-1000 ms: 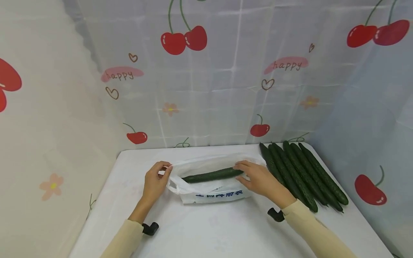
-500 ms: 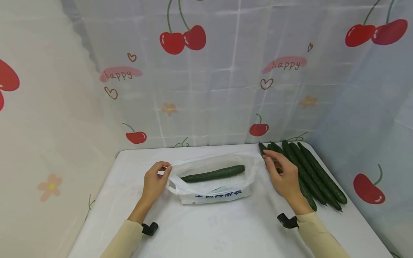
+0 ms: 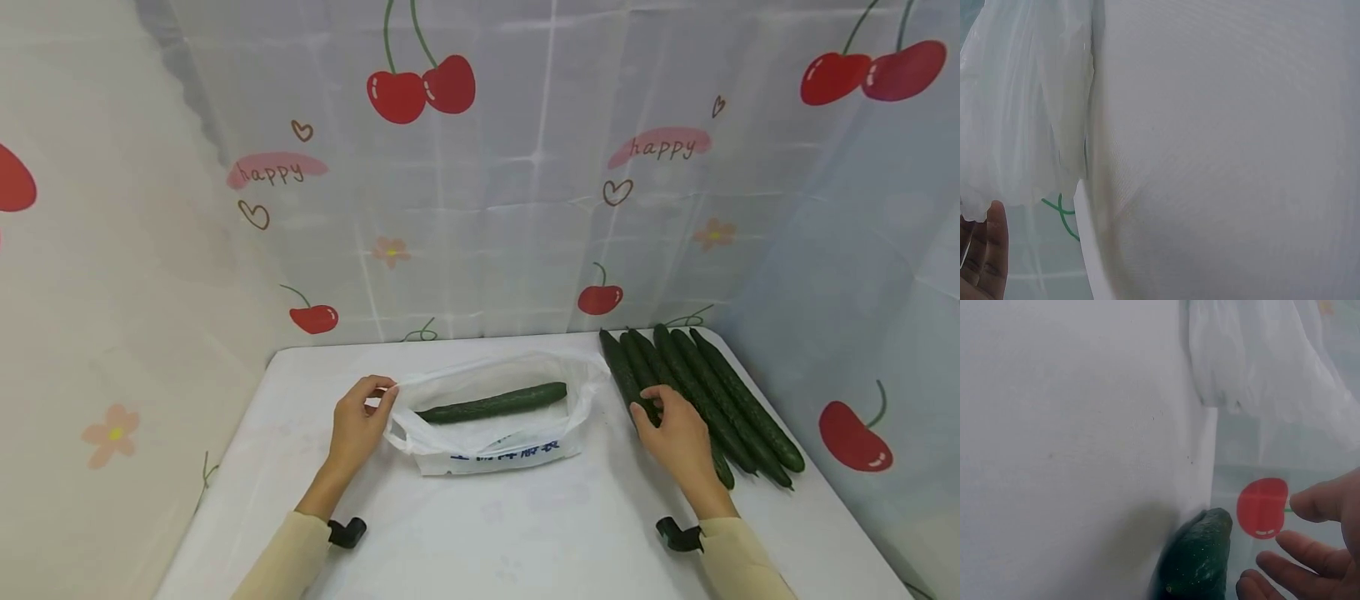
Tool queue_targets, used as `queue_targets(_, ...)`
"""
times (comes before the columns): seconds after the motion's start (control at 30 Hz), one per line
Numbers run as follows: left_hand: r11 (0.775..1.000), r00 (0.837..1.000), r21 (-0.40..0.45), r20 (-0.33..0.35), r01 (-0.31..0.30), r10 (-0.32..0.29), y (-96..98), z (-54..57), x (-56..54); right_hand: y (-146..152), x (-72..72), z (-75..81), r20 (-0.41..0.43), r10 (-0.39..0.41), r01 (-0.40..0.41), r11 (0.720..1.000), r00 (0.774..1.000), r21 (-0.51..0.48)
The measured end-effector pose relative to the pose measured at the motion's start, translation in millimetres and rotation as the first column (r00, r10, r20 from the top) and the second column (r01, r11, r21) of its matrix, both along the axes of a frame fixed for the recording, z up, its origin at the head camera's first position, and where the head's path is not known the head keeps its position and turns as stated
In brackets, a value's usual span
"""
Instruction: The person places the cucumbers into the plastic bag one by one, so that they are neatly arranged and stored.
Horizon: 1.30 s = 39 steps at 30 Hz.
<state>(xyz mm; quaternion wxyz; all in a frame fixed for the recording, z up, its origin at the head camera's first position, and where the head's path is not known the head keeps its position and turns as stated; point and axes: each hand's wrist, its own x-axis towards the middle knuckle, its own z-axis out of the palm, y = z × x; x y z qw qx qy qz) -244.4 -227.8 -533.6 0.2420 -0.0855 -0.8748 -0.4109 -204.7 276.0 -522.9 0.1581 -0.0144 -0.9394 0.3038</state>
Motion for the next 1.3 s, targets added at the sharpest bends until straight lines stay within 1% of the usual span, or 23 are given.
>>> queue_targets(0.1, 1.0, 1.0, 0.005, 0.004, 0.0, 0.0, -0.4, 0.3, 0.3, 1, 2.5, -2.6, 0.043, -0.022, 0.02, 0.999, 0.999, 0.033)
queue_targets(0.23, 1.0, 1.0, 0.01, 0.019, -0.003, 0.003, -0.5, 0.6, 0.9, 2, 4.1, -6.3, 0.079, -0.024, 0.018, 0.998, 0.997, 0.065)
queue_targets(0.4, 1.0, 1.0, -0.011, 0.031, -0.005, 0.005, -0.4, 0.4, 0.9, 0, 3.4, -9.9, 0.061, -0.026, 0.021, 0.997, 0.998, 0.07)
queue_targets(0.57, 1.0, 0.999, -0.011, 0.037, -0.007, 0.008, -1.5, 0.4, 1.3, -7, 0.2, -12.7, 0.04, -0.012, 0.011, 0.999, 0.999, 0.044)
queue_targets(0.73, 1.0, 0.999, 0.002, 0.039, -0.004, 0.003, -0.7, -0.1, 1.4, -17, -4.6, -16.9, 0.039, 0.017, -0.019, 0.999, 0.999, 0.042)
queue_targets(0.87, 1.0, 0.999, 0.002, 0.036, 0.002, -0.002, 1.1, 0.7, 1.6, -20, -5.0, -20.2, 0.037, 0.049, -0.05, 0.998, 0.998, 0.047)
queue_targets(1.17, 1.0, 0.999, 0.002, 0.032, 0.002, -0.002, 1.0, -0.8, 1.9, -19, -5.7, -25.4, 0.066, 0.092, -0.093, 0.996, 0.994, 0.013)
queue_targets(1.3, 1.0, 1.0, 0.013, 0.02, 0.0, 0.0, 0.9, -2.3, 0.7, -19, -6.2, -27.7, 0.088, 0.097, -0.097, 0.995, 0.991, 0.003)
